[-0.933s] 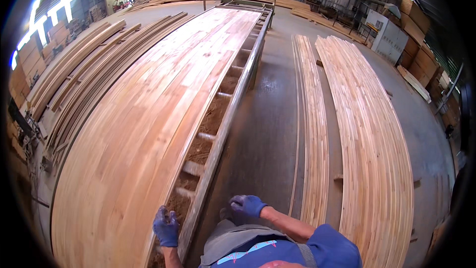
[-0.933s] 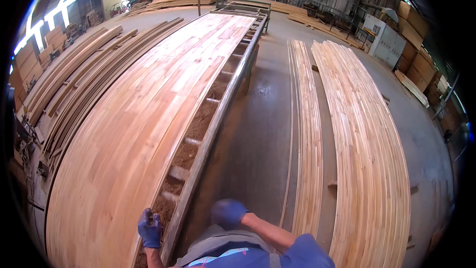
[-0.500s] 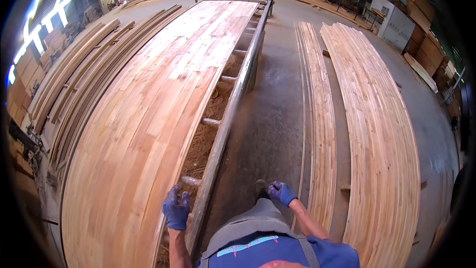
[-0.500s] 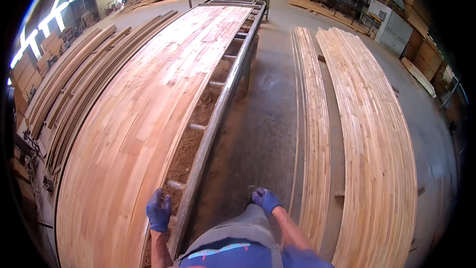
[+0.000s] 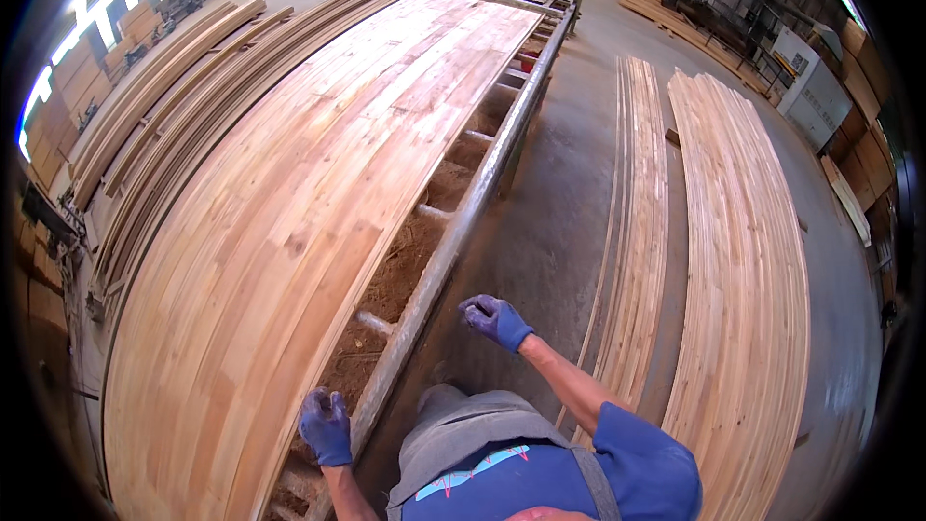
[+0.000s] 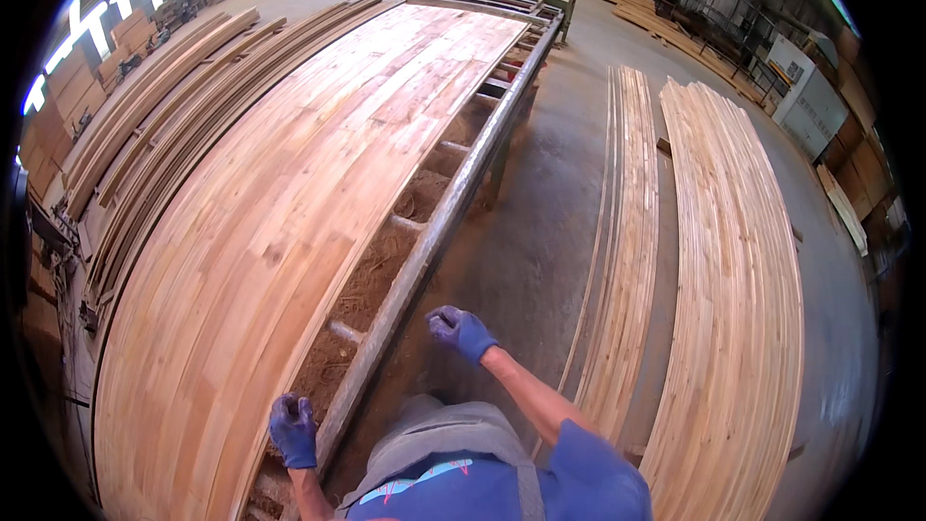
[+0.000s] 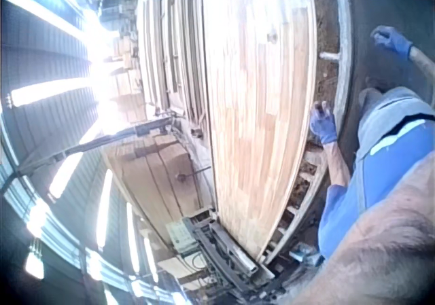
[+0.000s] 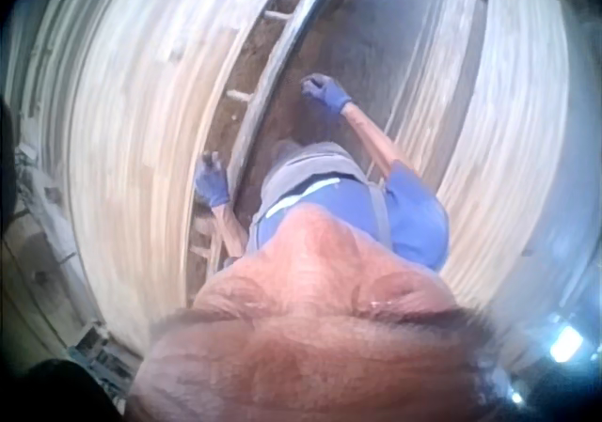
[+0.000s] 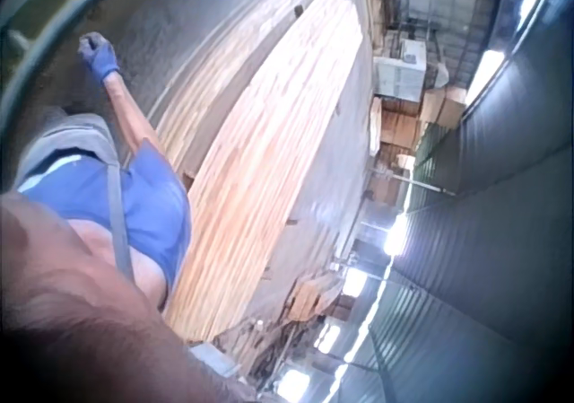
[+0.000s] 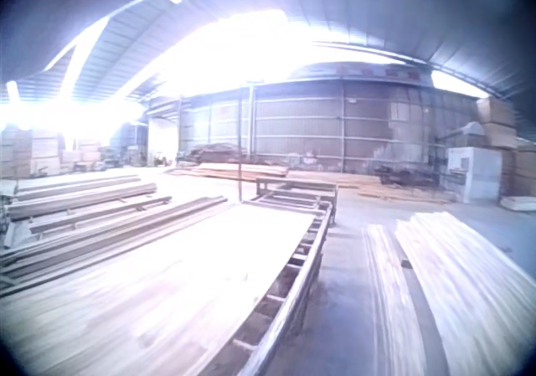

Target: The person scrapes a large wooden panel with a chisel, then measures and places a thin wooden strip into a gap. They apply a white substance from a container onto the strip and press it into place, repeating the process along the panel's edge.

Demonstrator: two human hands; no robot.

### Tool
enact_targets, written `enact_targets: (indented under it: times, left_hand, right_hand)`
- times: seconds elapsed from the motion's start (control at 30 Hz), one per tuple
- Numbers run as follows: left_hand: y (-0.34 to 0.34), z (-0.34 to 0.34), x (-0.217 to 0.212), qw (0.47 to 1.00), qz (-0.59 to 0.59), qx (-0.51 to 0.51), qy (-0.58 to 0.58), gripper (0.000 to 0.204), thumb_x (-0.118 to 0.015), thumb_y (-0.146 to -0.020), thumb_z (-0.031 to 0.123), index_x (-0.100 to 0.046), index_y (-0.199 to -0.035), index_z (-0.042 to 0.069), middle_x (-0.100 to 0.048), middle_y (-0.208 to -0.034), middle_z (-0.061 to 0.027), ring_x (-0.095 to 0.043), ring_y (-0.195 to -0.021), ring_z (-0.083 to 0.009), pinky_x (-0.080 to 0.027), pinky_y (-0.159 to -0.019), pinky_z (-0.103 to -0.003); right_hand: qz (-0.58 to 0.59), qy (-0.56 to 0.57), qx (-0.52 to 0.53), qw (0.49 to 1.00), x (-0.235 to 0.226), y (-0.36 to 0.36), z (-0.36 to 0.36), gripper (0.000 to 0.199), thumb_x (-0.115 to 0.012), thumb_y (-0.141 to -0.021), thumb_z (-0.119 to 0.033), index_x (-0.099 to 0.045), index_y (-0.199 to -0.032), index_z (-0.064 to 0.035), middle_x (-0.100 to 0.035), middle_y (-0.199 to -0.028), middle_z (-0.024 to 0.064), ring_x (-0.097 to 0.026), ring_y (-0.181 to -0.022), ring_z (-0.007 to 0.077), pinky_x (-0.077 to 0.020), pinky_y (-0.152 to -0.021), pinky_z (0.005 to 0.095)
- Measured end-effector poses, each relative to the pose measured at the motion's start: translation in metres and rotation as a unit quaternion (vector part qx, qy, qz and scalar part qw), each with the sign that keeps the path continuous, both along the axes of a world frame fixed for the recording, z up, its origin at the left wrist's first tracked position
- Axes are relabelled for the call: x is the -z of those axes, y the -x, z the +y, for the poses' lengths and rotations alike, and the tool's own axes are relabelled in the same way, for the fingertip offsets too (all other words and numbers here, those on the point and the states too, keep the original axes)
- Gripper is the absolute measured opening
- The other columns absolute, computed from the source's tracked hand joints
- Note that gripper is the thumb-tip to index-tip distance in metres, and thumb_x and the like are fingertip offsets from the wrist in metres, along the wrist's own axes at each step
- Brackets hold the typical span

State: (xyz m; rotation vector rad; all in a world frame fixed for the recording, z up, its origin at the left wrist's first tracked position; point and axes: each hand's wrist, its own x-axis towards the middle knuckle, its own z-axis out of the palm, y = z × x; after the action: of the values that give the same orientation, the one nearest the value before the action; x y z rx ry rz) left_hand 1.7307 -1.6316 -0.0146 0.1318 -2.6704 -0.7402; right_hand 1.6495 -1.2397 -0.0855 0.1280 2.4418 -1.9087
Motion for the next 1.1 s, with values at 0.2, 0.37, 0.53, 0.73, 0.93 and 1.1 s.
enact_targets:
  times: [0.2, 0.37, 0.53, 0.73, 0.93, 1.1]
  left_hand:
    - [0.102, 0.081, 0.026, 0.997, -0.040, -0.014, -0.057, 0.015, -0.072, -0.085, 0.018, -0.066, -0.092, 0.005, -0.067, -0.082, -0.0125, -0.065, -0.071, -0.0275, -0.051, -0.068, -0.039]
    - [0.187, 0.162, 0.006, 0.998, -0.036, -0.010, -0.054, 0.013, -0.073, -0.085, 0.017, -0.068, -0.090, 0.006, -0.068, -0.079, -0.0121, -0.065, -0.068, -0.0268, -0.052, -0.067, -0.038]
    - [0.273, 0.241, 0.013, 0.990, -0.050, -0.089, -0.096, 0.014, -0.073, -0.086, 0.016, -0.067, -0.090, 0.004, -0.068, -0.079, -0.0116, -0.065, -0.067, -0.0240, -0.052, -0.066, -0.037]
    - [0.323, 0.314, 0.007, 0.977, -0.075, -0.164, -0.111, 0.013, -0.070, -0.088, 0.016, -0.066, -0.088, 0.003, -0.065, -0.075, -0.0101, -0.062, -0.066, -0.0231, -0.051, -0.066, -0.035]
    - [0.339, 0.363, -0.017, 0.976, -0.104, -0.170, -0.089, 0.028, -0.064, -0.095, 0.027, -0.069, -0.097, 0.000, -0.069, -0.090, -0.0189, -0.065, -0.081, -0.0334, -0.052, -0.073, -0.041]
    - [0.366, 0.400, -0.006, 0.983, -0.120, -0.133, -0.038, 0.022, -0.062, -0.098, 0.019, -0.067, -0.097, -0.003, -0.068, -0.090, -0.0156, -0.064, -0.081, -0.0270, -0.051, -0.075, -0.039]
  right_hand:
    - [-0.013, 0.093, -0.012, 0.996, -0.044, 0.141, 0.061, 0.027, -0.060, -0.097, -0.023, -0.068, -0.111, -0.0015, -0.070, -0.085, 0.0073, -0.065, -0.068, 0.0123, -0.0541, -0.062, 0.0293]
    - [-0.086, 0.205, 0.114, 0.968, -0.077, 0.301, 0.156, 0.026, -0.061, -0.095, -0.024, -0.066, -0.108, -0.0024, -0.069, -0.082, 0.0080, -0.064, -0.059, 0.0154, -0.0539, -0.055, 0.0301]
    - [-0.110, 0.181, 0.212, 0.954, -0.052, 0.523, 0.282, 0.027, -0.056, -0.096, -0.030, -0.064, -0.095, -0.0043, -0.070, -0.083, 0.0128, -0.066, -0.057, 0.0221, -0.0510, -0.047, 0.0353]
    - [-0.211, 0.114, 0.177, 0.954, 0.013, 0.710, 0.381, 0.033, -0.051, -0.099, -0.033, -0.064, -0.098, -0.0024, -0.072, -0.083, 0.0174, -0.066, -0.055, 0.0272, -0.0508, -0.046, 0.0373]
    - [-0.207, 0.120, 0.199, 0.950, 0.037, 0.778, 0.392, 0.034, -0.050, -0.100, -0.033, -0.065, -0.090, -0.0035, -0.070, -0.075, 0.0135, -0.066, -0.056, 0.0240, -0.0495, -0.047, 0.0377]
    - [-0.225, 0.032, 0.090, 0.970, 0.047, 0.796, 0.429, 0.020, -0.060, -0.090, -0.021, -0.072, -0.080, -0.0091, -0.073, -0.077, 0.0063, -0.070, -0.068, 0.0186, -0.0537, -0.056, 0.0342]
